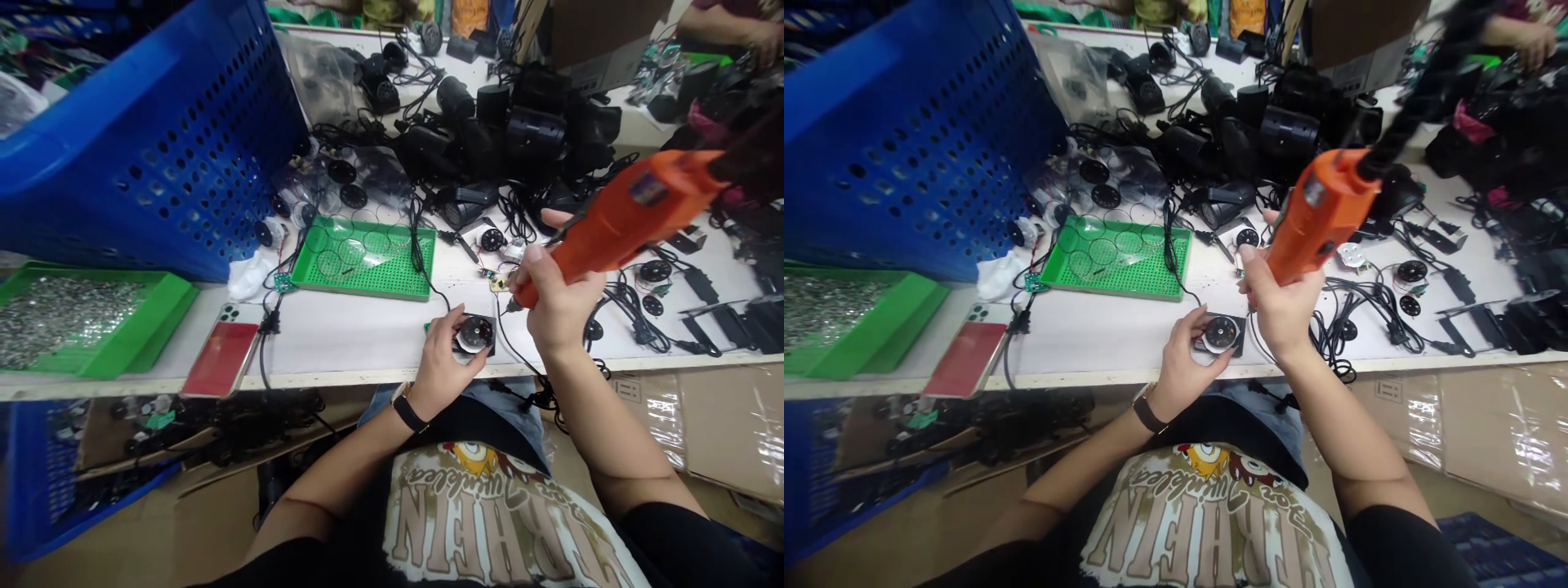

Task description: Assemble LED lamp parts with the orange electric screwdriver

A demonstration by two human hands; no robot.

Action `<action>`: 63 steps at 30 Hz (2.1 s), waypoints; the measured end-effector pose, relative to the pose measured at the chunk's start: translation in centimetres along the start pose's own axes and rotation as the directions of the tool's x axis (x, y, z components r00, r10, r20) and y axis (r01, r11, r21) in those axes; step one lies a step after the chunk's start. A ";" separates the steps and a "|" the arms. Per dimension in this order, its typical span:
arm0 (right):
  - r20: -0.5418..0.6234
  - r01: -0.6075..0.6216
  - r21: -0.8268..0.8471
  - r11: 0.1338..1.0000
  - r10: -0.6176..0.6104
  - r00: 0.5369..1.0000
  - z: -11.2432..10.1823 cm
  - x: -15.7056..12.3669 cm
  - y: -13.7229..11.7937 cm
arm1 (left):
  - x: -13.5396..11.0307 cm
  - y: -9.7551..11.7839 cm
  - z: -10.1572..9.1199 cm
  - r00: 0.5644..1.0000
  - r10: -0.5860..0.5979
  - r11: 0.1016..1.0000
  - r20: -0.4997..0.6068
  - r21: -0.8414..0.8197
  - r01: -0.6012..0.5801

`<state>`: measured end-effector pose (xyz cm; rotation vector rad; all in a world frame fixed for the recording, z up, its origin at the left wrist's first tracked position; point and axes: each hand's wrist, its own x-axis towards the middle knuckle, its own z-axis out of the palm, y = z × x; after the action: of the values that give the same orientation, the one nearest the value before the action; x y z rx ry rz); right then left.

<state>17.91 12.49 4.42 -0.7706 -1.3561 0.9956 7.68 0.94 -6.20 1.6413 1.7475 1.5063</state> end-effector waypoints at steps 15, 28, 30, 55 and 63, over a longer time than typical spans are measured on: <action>0.152 -0.086 -0.127 0.988 0.105 0.983 -1.1 0.2 -0.2 | 0.7 0.3 -1.0 0.955 -0.296 0.832 0.010 -0.488 0.263; 0.010 0.331 -0.373 0.867 -0.353 0.936 -3.4 -4.4 1.9 | 5.0 0.7 -7.1 0.815 -0.512 0.137 0.273 -0.910 0.391; 0.094 0.285 -0.392 0.875 -0.270 0.958 -3.3 -5.4 2.5 | 5.8 0.8 -8.9 0.822 -0.532 0.130 0.202 -0.940 0.316; 0.695 0.503 -0.310 0.806 -0.169 0.699 11.2 4.3 6.2 | 6.5 2.4 -15.4 0.613 -0.790 -0.047 0.004 -0.997 -0.054; 0.513 0.808 -0.157 0.568 -0.652 0.558 8.6 1.4 0.1 | 6.0 1.8 -16.8 0.617 -0.778 -0.094 0.122 -0.993 0.078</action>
<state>9.28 12.95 5.70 -0.1592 -2.0402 0.1704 -6.37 -2.07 4.46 -0.2407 0.6633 2.0003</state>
